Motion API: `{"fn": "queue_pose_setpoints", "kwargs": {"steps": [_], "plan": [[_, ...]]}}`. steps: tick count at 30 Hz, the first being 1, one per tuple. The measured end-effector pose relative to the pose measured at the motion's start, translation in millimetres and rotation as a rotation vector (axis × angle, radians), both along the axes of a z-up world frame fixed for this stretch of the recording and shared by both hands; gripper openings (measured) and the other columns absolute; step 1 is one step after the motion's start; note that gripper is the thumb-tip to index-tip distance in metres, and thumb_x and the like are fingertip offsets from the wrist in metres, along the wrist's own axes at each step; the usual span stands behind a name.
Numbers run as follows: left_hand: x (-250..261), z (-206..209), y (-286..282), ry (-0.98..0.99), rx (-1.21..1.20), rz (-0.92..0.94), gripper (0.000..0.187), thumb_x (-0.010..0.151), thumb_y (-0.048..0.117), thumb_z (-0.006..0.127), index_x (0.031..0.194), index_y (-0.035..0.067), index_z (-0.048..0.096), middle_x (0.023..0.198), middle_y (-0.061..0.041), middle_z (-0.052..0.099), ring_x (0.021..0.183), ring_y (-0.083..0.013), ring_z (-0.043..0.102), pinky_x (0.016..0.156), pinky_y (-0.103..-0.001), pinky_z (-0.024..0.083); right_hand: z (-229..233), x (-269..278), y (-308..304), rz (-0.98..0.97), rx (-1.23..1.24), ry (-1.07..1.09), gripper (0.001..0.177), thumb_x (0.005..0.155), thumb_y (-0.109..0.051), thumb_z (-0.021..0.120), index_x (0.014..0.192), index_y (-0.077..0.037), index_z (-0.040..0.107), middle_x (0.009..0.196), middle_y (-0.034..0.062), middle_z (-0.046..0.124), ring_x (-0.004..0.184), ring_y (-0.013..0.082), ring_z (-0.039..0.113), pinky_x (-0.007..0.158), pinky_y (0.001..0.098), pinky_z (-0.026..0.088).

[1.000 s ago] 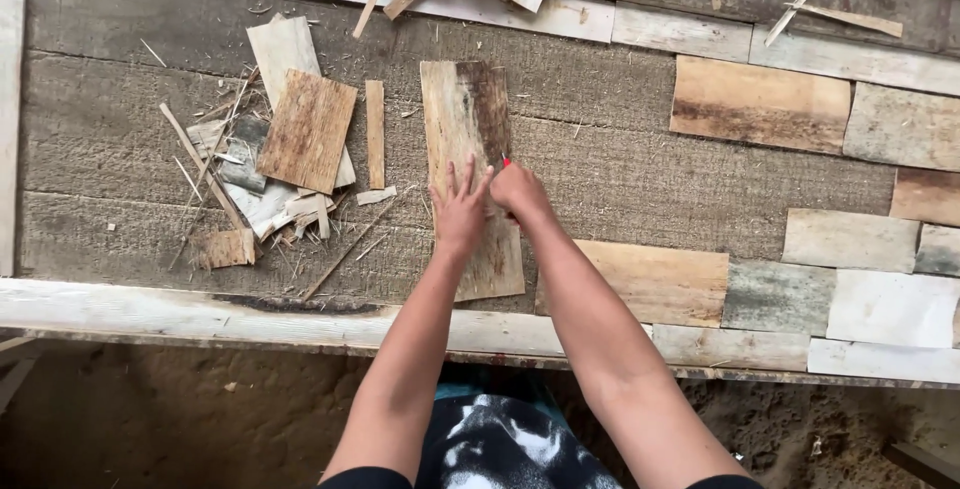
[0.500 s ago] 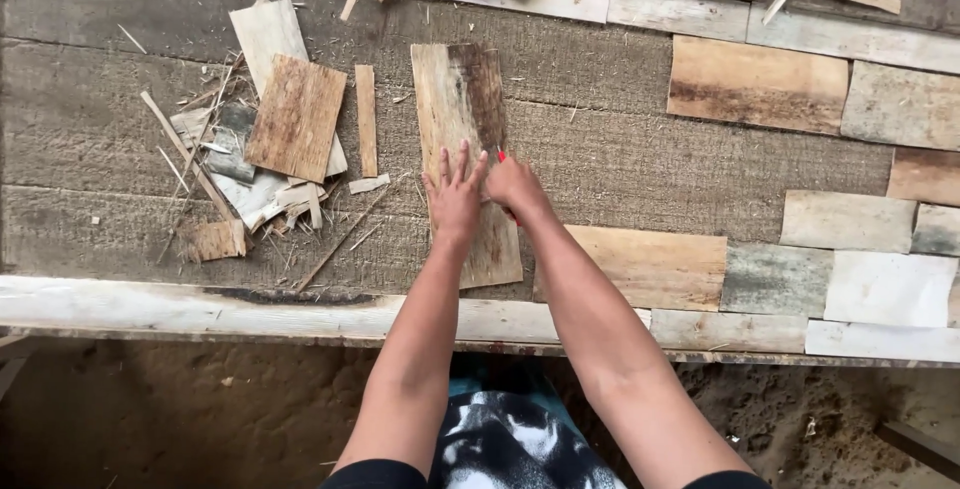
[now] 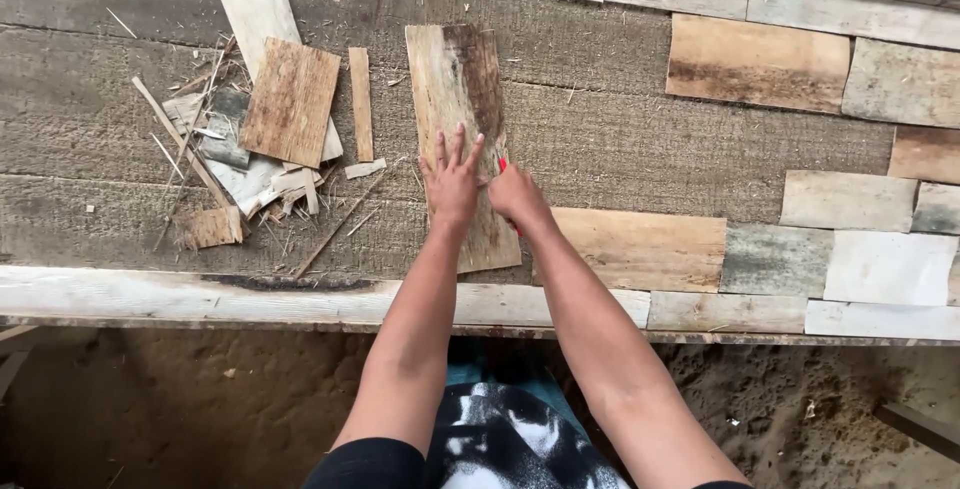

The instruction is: The person uses a red utility knife to scrape the surface of a rectangular wooden plank placed on a workbench. The person repeatedly scrapes along the length of the plank, occasionally lifting and repositioning it, while wood shavings accumulate on the bench.

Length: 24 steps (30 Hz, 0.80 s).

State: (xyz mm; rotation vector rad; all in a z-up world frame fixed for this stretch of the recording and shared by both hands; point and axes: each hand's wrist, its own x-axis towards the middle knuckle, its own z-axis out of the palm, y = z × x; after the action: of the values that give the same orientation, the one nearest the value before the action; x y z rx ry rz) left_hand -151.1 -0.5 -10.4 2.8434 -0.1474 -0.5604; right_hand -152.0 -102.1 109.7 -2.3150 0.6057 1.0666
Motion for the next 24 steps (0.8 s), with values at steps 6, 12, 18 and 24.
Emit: {"fn": "queue_pose_setpoints", "kwargs": {"steps": [6, 12, 18, 24], "plan": [[0, -1, 0, -0.017, -0.017, 0.011, 0.084, 0.090, 0.040, 0.072, 0.160, 0.044, 0.027, 0.173, 0.008, 0.006, 0.159, -0.0312, 0.006, 0.119, -0.070, 0.021, -30, -15, -10, 0.007, 0.026, -0.066, 0.044, 0.096, -0.025, 0.040, 0.121, 0.006, 0.057, 0.084, 0.0239, 0.073, 0.057, 0.0359, 0.073, 0.062, 0.0511, 0.061], [0, 2, 6, -0.008, -0.053, -0.060, 0.097, 0.083, 0.041, 0.081, 0.161, 0.042, 0.023, 0.173, 0.004, 0.003, 0.158, -0.0357, 0.003, 0.116, -0.076, 0.020, -49, -14, -16, -0.014, 0.045, -0.024, 0.043, 0.088, -0.022, 0.045, 0.106, 0.008, 0.069, 0.063, 0.0196, 0.070, 0.044, 0.0305, 0.068, 0.048, 0.0455, 0.057], [-26, 22, 8, 0.029, -0.030, -0.074, 0.098, 0.081, 0.048, 0.079, 0.161, 0.044, 0.021, 0.173, 0.005, 0.004, 0.158, -0.0342, 0.004, 0.112, -0.082, 0.015, -47, -7, -17, -0.015, 0.051, 0.021, 0.048, 0.090, -0.023, 0.044, 0.113, 0.010, 0.071, 0.089, 0.0259, 0.076, 0.055, 0.0316, 0.074, 0.055, 0.0464, 0.063], [-25, 11, 9, 0.047, -0.070, -0.053, 0.095, 0.082, 0.048, 0.077, 0.161, 0.043, 0.023, 0.173, 0.005, 0.004, 0.158, -0.0325, 0.002, 0.113, -0.081, 0.015, -65, -2, -11, 0.035, -0.026, 0.021, 0.039, 0.090, -0.022, 0.047, 0.099, 0.005, 0.075, 0.060, 0.0155, 0.070, 0.048, 0.0295, 0.071, 0.053, 0.0456, 0.062]]}}
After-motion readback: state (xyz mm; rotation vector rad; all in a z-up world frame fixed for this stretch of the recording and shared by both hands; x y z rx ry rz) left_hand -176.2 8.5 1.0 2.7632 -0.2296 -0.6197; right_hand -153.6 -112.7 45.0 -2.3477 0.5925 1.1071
